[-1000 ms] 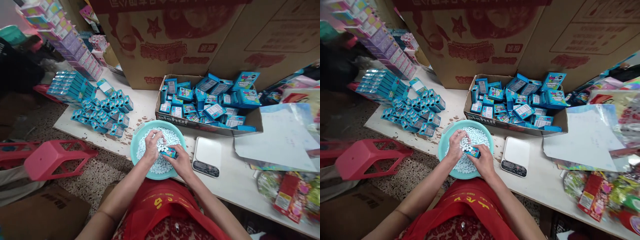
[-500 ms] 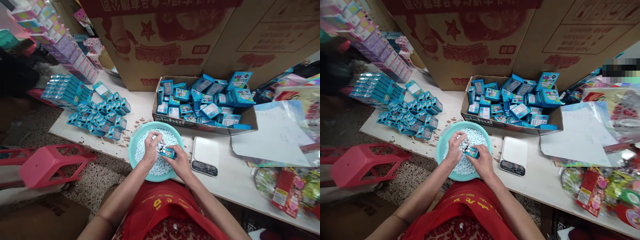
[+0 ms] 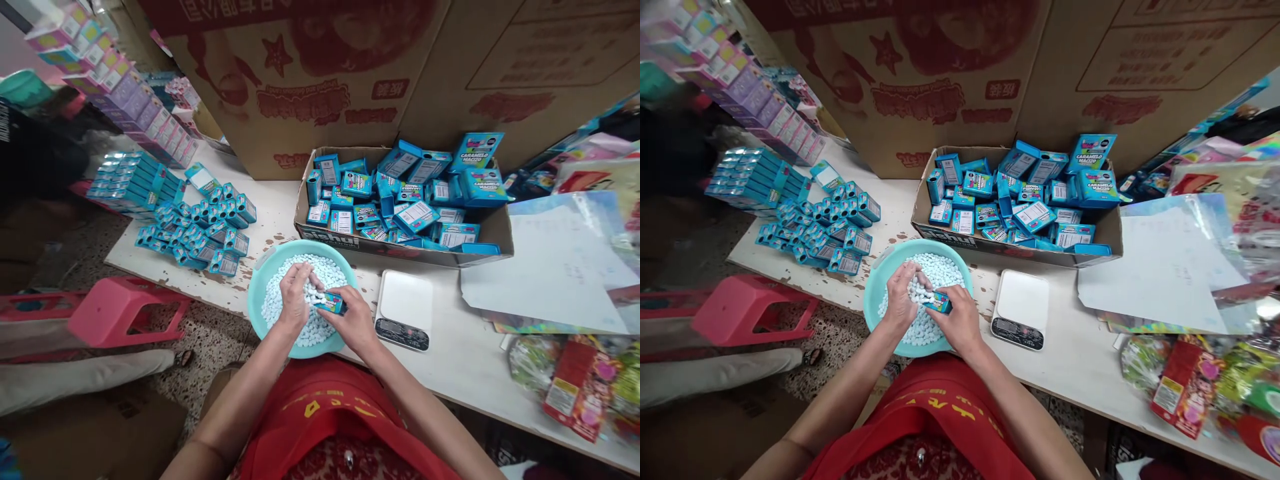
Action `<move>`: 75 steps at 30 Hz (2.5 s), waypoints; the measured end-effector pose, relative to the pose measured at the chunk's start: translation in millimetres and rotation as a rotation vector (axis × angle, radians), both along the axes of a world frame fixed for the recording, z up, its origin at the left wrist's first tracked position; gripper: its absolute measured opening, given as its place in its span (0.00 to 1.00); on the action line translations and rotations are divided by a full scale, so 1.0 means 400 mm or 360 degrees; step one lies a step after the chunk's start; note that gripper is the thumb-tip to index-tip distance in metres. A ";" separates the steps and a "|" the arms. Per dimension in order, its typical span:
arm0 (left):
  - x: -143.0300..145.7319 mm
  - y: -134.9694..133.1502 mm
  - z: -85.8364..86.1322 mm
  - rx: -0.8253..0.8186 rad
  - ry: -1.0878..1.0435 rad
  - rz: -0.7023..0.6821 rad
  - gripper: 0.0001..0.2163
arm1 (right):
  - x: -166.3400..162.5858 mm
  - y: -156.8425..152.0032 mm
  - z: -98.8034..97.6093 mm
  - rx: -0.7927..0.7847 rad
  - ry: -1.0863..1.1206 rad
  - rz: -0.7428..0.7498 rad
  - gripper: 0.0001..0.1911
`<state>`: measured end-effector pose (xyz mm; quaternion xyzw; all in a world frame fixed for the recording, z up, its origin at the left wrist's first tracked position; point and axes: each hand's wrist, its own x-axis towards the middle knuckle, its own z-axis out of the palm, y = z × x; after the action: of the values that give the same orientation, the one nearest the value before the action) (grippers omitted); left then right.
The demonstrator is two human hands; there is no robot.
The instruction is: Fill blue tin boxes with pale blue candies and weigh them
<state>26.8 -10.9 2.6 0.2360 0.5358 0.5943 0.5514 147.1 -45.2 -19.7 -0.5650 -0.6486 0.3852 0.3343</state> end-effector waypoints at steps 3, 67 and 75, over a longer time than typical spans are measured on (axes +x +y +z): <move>0.014 -0.004 -0.004 0.0022 -0.0006 0.0018 0.11 | 0.012 0.001 -0.003 0.0010 0.0009 0.0011 0.14; -0.105 0.001 -0.038 -0.0004 -0.0236 -0.0045 0.08 | -0.085 -0.023 -0.031 0.0133 -0.0077 -0.0026 0.15; -0.084 0.005 -0.024 -0.0060 -0.0096 -0.0116 0.14 | -0.071 -0.021 -0.014 0.0052 -0.0062 -0.0074 0.14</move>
<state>-7.0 -9.0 -7.2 0.2268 0.5211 0.5703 0.5930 118.5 -53.7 -25.3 -0.5817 -0.6478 0.3557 0.3397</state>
